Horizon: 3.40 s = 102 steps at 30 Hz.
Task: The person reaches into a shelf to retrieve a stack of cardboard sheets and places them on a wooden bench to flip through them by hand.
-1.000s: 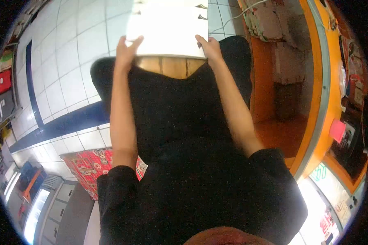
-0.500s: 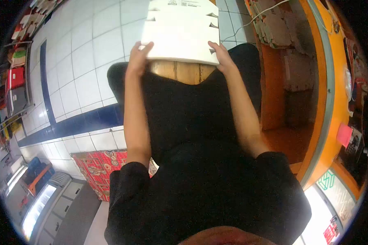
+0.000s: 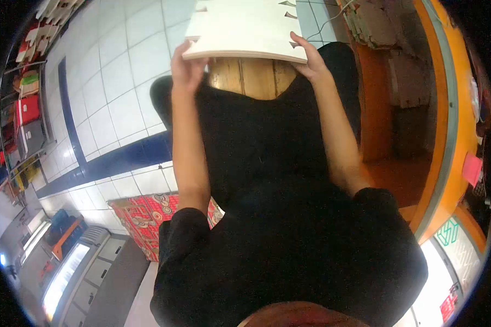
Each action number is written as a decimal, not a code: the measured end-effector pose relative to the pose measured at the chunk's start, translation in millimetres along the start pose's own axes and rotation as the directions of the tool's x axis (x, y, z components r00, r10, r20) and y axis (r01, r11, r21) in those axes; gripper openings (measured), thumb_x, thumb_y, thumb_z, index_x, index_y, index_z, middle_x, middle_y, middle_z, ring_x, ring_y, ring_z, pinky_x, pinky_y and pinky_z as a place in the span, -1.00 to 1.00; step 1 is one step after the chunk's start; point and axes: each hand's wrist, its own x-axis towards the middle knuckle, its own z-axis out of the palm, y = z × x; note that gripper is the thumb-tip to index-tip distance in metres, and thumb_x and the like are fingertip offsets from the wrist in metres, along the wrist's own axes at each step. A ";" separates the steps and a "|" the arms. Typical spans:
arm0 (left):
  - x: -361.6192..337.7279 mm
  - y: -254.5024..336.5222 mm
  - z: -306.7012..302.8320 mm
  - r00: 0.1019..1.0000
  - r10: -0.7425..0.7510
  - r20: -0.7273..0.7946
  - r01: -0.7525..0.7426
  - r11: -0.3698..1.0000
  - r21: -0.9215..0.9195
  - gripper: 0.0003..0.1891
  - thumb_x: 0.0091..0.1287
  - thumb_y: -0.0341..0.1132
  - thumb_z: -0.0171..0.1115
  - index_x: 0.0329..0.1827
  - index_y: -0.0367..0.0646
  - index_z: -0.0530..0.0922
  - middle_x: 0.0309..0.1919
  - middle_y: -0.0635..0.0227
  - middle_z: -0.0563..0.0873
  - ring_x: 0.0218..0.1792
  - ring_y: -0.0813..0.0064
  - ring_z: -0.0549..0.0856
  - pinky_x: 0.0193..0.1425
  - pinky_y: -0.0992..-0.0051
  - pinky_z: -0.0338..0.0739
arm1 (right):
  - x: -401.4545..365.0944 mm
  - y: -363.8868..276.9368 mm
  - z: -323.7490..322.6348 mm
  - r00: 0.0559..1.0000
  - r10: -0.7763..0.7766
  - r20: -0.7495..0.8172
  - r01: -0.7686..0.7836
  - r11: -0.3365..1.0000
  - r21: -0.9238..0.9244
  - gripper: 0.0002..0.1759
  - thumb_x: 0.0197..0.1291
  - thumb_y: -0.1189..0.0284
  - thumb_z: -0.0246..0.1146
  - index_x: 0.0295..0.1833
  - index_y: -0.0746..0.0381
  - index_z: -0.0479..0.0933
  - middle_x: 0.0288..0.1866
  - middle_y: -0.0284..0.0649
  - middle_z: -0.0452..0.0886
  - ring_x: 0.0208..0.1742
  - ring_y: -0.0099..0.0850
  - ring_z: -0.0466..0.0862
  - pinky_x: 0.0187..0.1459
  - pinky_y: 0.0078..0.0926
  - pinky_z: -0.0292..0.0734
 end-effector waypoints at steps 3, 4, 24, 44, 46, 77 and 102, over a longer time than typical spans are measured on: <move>1.4 0.1 -2.0 0.997 -0.028 -0.077 0.037 0.993 0.115 -0.51 0.47 -0.10 0.29 0.33 -0.22 0.52 0.22 0.18 0.65 0.19 0.25 0.67 0.18 0.26 0.72 | 0.0 0.1 -3.5 1.000 -0.006 -0.013 0.005 1.000 -0.028 -0.36 0.47 0.15 0.39 0.43 0.35 0.43 0.18 -0.10 0.66 0.16 -0.35 0.72 0.16 -0.29 0.75; -0.2 0.5 3.1 0.997 -0.027 -0.078 0.036 0.993 0.116 -0.51 0.47 -0.10 0.29 0.33 -0.22 0.52 0.22 0.18 0.65 0.19 0.25 0.67 0.18 0.26 0.72 | -0.1 0.2 -4.1 1.000 -0.005 -0.012 0.005 1.000 -0.027 -0.36 0.47 0.15 0.39 0.43 0.35 0.43 0.18 -0.10 0.66 0.16 -0.35 0.72 0.16 -0.29 0.75; -110.2 -53.7 123.9 0.880 0.388 -0.275 -0.243 0.864 0.440 -0.19 0.18 -0.64 0.11 0.59 -0.32 0.13 0.20 0.05 0.51 0.23 0.20 0.62 0.33 0.24 0.60 | -141.0 12.3 77.0 0.864 0.366 -0.345 -0.474 0.363 -0.802 -0.50 0.50 0.03 0.37 0.03 0.34 0.66 -0.14 -0.20 0.75 -0.02 -0.40 0.76 0.09 -0.33 0.68; -149.9 -19.4 241.7 0.969 0.245 -0.042 -0.213 0.904 0.371 -0.32 0.56 -0.23 -0.11 0.73 -0.18 0.11 0.53 0.11 0.45 0.49 0.25 0.52 0.59 0.15 0.40 | -204.1 -47.8 174.6 0.898 -0.127 0.421 0.434 0.400 -0.807 -0.25 0.42 0.30 0.46 0.61 0.32 0.37 0.49 0.04 0.51 0.47 -0.11 0.59 0.47 -0.08 0.55; -149.0 -18.6 251.7 0.982 0.185 -0.042 -0.178 0.974 0.138 -0.31 0.57 -0.20 -0.15 0.75 -0.17 0.08 0.55 0.10 0.44 0.52 0.26 0.49 0.60 0.17 0.39 | -207.2 -48.6 173.3 0.906 -0.170 0.388 0.421 0.461 -0.781 -0.27 0.44 0.30 0.45 0.59 0.33 0.39 0.49 0.05 0.50 0.48 -0.12 0.58 0.47 -0.10 0.55; -147.4 -14.9 229.4 0.907 0.327 0.266 -0.395 0.436 0.809 -0.32 0.64 -0.17 0.25 0.71 -0.27 0.30 0.34 0.04 0.53 0.45 0.19 0.55 0.57 0.31 0.37 | -221.6 -68.5 163.7 0.927 -0.196 0.319 0.374 0.460 -0.805 -0.26 0.43 0.37 0.44 0.60 0.36 0.35 0.53 0.03 0.45 0.47 -0.16 0.58 0.37 -0.18 0.66; -150.4 -13.4 230.3 0.877 0.382 0.293 -0.424 0.327 0.844 -0.40 0.66 -0.17 0.20 0.67 -0.23 0.37 0.31 0.07 0.57 0.32 0.24 0.66 0.22 0.38 0.72 | -220.6 -67.0 163.4 0.932 -0.180 0.316 0.364 0.489 -0.793 -0.26 0.44 0.38 0.44 0.61 0.34 0.35 0.51 0.02 0.47 0.48 -0.18 0.58 0.37 -0.22 0.66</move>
